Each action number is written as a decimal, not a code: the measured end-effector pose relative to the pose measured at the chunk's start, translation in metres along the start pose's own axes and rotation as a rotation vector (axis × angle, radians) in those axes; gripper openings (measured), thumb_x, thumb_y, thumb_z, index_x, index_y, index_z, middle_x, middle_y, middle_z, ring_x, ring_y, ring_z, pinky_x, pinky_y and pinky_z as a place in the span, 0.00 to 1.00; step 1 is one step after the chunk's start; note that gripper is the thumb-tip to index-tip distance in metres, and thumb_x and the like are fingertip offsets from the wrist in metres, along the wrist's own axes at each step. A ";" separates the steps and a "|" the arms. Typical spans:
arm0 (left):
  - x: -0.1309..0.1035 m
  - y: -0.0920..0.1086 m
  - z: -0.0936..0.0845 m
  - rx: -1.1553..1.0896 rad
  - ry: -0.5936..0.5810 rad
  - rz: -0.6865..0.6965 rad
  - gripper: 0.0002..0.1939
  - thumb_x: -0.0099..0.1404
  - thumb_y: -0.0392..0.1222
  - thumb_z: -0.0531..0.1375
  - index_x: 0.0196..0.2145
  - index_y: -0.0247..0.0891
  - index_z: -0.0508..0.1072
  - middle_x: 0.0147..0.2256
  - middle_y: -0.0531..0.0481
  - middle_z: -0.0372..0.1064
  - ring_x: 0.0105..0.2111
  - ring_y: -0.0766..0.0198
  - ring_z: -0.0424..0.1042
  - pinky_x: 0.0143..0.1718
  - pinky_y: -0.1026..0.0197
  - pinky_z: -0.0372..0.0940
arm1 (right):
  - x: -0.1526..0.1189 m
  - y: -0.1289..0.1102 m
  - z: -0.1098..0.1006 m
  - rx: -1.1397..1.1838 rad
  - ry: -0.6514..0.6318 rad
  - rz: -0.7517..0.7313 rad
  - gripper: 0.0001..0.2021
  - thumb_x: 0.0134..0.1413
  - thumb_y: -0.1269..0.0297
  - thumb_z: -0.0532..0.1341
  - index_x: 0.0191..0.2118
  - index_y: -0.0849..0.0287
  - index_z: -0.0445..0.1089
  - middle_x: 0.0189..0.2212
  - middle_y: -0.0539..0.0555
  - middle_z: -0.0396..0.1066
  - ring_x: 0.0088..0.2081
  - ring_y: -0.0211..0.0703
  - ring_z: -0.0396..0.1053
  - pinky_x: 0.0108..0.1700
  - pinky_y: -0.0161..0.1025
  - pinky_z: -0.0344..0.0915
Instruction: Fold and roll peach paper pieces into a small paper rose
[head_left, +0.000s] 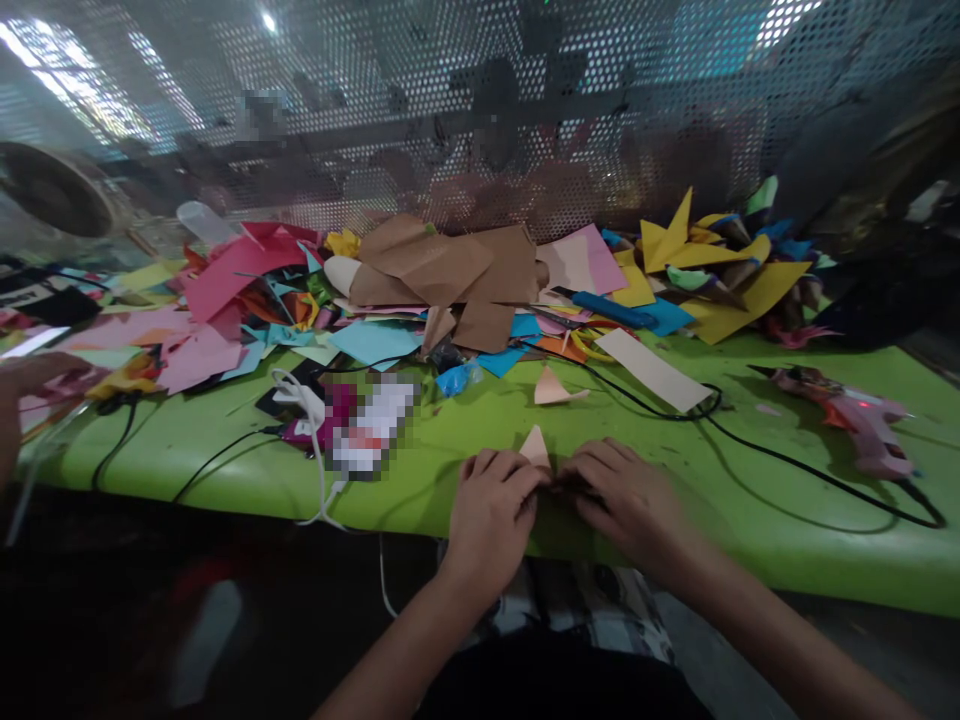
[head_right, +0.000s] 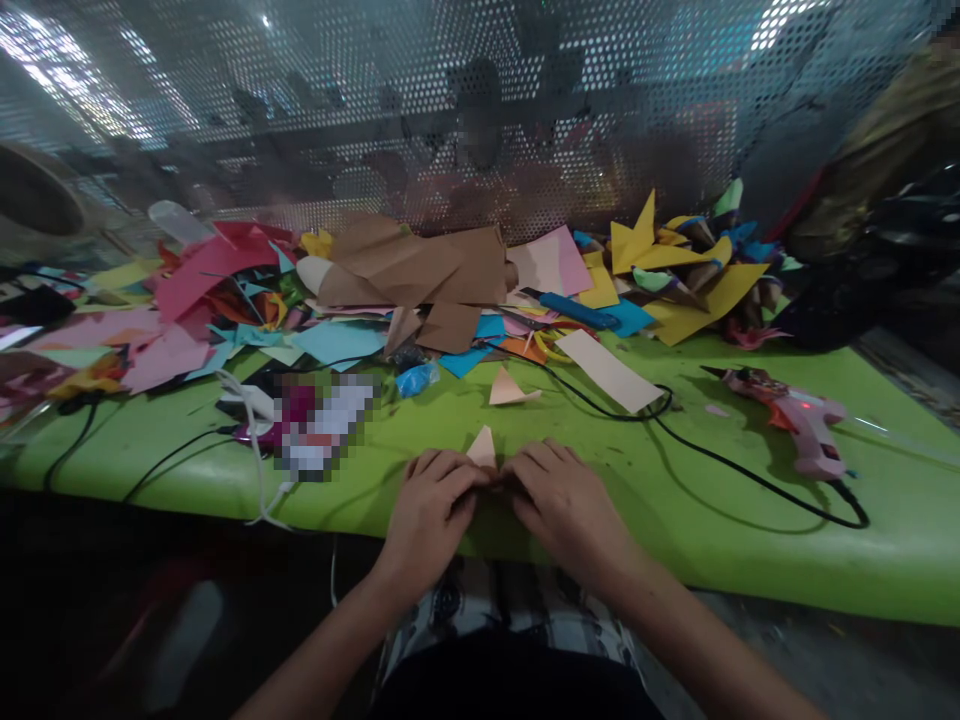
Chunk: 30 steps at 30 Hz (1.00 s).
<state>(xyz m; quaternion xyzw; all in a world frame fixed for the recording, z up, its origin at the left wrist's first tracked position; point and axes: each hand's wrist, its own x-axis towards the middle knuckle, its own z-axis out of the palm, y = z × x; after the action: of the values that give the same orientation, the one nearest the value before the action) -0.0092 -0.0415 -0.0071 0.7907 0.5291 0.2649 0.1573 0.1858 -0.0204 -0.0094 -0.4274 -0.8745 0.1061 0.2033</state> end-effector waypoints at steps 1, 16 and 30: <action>0.000 0.000 0.000 0.003 0.001 -0.003 0.09 0.65 0.31 0.60 0.39 0.45 0.74 0.38 0.55 0.72 0.42 0.58 0.66 0.43 0.53 0.57 | 0.001 -0.001 -0.001 -0.011 -0.002 0.000 0.07 0.56 0.75 0.62 0.39 0.58 0.69 0.35 0.54 0.69 0.38 0.50 0.65 0.40 0.45 0.60; -0.009 -0.004 0.006 0.125 0.124 0.139 0.13 0.65 0.29 0.58 0.40 0.45 0.75 0.37 0.51 0.70 0.38 0.58 0.66 0.40 0.55 0.59 | 0.006 -0.009 -0.002 -0.201 -0.030 -0.009 0.03 0.59 0.73 0.60 0.34 0.59 0.69 0.31 0.54 0.68 0.34 0.48 0.64 0.36 0.43 0.57; 0.002 0.002 -0.005 0.185 -0.049 0.075 0.12 0.65 0.29 0.58 0.43 0.44 0.71 0.40 0.52 0.71 0.42 0.57 0.66 0.42 0.52 0.59 | 0.002 -0.007 -0.002 -0.246 0.052 -0.044 0.07 0.58 0.76 0.56 0.37 0.59 0.70 0.33 0.55 0.71 0.36 0.50 0.64 0.39 0.44 0.56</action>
<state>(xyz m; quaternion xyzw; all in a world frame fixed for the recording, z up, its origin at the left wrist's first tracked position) -0.0096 -0.0403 -0.0015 0.8274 0.5172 0.2012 0.0863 0.1803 -0.0237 -0.0048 -0.4327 -0.8844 -0.0175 0.1741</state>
